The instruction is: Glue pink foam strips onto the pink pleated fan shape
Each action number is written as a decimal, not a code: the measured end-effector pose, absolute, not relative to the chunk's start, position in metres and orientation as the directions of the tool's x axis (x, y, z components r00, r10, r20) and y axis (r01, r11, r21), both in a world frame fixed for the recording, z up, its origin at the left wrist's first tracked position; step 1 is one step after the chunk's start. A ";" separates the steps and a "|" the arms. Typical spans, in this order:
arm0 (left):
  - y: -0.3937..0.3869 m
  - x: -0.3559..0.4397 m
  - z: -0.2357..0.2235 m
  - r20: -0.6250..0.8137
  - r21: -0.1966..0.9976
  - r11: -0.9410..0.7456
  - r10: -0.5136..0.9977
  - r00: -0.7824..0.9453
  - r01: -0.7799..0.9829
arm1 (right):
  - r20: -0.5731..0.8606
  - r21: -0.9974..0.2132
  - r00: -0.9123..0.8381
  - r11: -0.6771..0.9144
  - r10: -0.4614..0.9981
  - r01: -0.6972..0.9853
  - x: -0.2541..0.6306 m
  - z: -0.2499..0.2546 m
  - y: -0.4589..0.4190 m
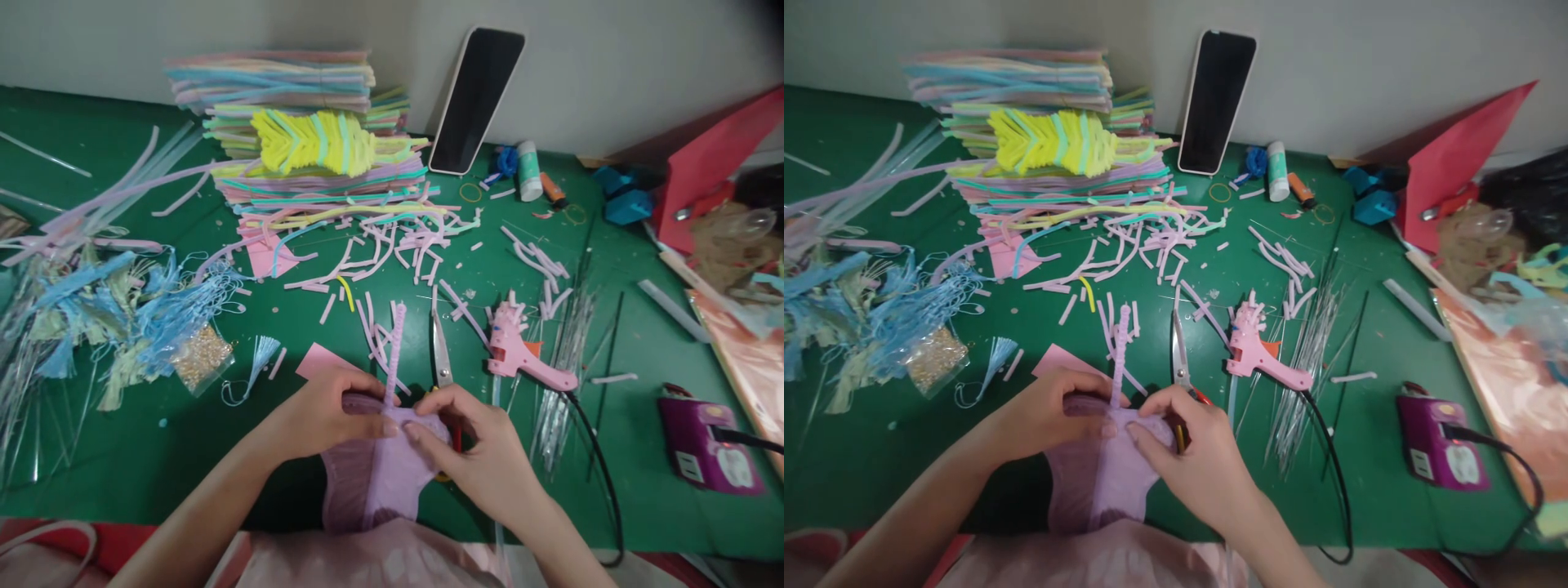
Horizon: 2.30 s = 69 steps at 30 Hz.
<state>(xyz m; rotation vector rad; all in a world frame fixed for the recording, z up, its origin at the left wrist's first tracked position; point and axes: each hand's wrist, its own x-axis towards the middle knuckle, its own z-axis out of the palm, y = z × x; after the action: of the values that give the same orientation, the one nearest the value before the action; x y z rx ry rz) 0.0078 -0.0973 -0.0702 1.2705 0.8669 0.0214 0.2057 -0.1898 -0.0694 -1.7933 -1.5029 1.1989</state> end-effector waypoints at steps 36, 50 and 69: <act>-0.088 -0.016 -0.069 -0.379 0.881 0.182 0.824 0.421 0.436 | -0.476 -0.864 -0.064 -0.452 0.877 0.220 0.213 -0.085 -0.191; -0.111 0.004 -0.061 -0.467 0.870 0.454 0.631 0.619 0.193 | -0.507 -0.811 0.007 -0.479 0.862 0.336 0.188 -0.062 -0.173; -0.106 0.006 -0.070 -0.528 0.843 0.445 0.572 0.628 0.304 | -0.526 -0.816 0.028 -0.513 0.850 0.267 0.199 -0.064 -0.187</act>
<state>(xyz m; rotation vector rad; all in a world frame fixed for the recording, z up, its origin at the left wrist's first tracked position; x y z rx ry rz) 0.0061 -0.1057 -0.0699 1.1391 0.9261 0.1996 0.1988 -0.1871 -0.0642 -1.8068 -1.1331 1.5092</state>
